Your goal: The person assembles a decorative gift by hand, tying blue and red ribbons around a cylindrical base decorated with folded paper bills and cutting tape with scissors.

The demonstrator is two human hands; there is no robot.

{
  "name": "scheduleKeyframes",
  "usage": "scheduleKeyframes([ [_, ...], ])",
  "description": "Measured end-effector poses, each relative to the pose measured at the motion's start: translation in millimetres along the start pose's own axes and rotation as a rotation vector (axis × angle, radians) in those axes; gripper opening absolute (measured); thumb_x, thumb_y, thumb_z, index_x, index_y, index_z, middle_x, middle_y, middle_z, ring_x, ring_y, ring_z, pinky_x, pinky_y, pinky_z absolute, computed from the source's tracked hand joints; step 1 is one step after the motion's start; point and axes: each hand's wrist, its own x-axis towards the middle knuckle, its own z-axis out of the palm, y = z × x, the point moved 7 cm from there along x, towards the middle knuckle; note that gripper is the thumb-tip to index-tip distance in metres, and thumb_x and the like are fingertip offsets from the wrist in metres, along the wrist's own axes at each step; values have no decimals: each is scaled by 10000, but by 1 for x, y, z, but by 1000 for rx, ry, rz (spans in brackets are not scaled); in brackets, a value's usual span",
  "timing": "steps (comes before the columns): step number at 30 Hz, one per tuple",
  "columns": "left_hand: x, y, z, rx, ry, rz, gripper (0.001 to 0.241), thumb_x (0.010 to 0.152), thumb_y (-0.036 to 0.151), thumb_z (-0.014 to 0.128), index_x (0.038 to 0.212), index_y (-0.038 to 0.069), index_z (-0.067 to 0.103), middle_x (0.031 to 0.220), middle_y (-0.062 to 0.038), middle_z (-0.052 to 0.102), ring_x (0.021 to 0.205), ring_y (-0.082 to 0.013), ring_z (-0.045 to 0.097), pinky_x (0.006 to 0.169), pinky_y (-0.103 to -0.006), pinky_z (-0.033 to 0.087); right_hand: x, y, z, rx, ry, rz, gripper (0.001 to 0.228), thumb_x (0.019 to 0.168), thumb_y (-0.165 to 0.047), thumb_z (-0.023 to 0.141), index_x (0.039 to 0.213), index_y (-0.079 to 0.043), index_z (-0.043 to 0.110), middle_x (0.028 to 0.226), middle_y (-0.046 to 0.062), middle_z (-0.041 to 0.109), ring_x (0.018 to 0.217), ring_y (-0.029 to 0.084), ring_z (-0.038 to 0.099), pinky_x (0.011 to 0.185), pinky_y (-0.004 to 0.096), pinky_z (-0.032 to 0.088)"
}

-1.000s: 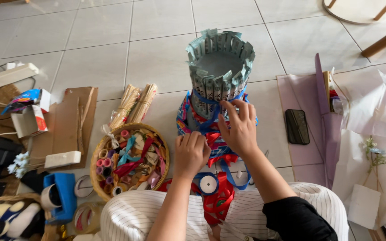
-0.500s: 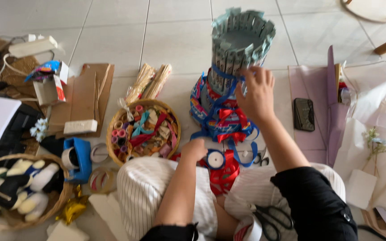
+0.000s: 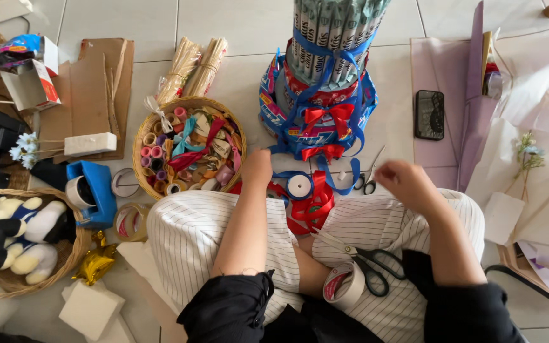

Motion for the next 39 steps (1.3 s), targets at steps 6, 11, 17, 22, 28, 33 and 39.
scheduleKeyframes([
  [6, -18, 42, -21, -19, 123, 211, 110, 913, 112, 521, 899, 150, 623, 876, -31, 603, 729, -265, 604, 528, -400, 442, -113, -7, 18, -170, -132, 61, 191, 721, -402, 706, 699, -212, 702, 640, -45, 655, 648, 130, 603, 642, 285, 448],
  [11, -13, 38, -12, 80, -53, 128, 107, 925, 191, 531, 904, 128, 615, 842, -91, 663, 776, -310, 621, 594, -422, 467, -160, 19, 49, -388, -306, 305, 257, 805, -408, 592, 1029, -283, 582, 976, -134, 604, 999, 79, 571, 697, 327, 565],
  [17, -24, 40, -4, 121, -211, 49, 152, 922, 282, 564, 945, 136, 603, 872, -71, 672, 783, -273, 629, 625, -391, 476, -155, 8, 67, -452, -230, 129, 455, 811, -376, 599, 1219, -210, 484, 1065, -57, 596, 1010, 163, 595, 719, 360, 574],
  [22, -19, 11, -1, 110, -293, -49, 274, 946, 273, 398, 1007, 88, 590, 1003, -124, 639, 901, -322, 602, 702, -436, 464, -151, 13, 53, -557, -261, 114, 487, 822, -363, 552, 1262, -172, 471, 1144, -38, 593, 1028, 130, 579, 830, 290, 562],
  [28, -15, -2, 0, -14, -324, -181, 359, 894, 168, 241, 1023, 32, 548, 1096, -158, 587, 977, -353, 556, 762, -464, 445, -143, 26, -21, -647, 248, 116, 371, 804, -302, 621, 1165, -214, 626, 1037, -33, 627, 905, 223, 561, 629, 333, 539],
  [33, -9, 2, 4, -8, -247, -149, 439, 944, 236, 194, 1121, 63, 557, 1151, -157, 598, 1030, -357, 565, 811, -467, 445, -111, 12, -54, -229, 647, -119, 326, 790, 27, 749, 1106, 23, 671, 1017, 159, 589, 976, 330, 521, 926, 432, 414],
  [39, -11, 4, -27, 65, 148, -40, 384, 948, 217, 336, 798, 139, 680, 761, -55, 669, 679, -283, 623, 479, -399, 459, -56, 42, -3, 1096, 517, -26, 246, 926, -280, 585, 1010, -73, 483, 894, 119, 557, 551, 88, 426, 548, 192, 377],
])
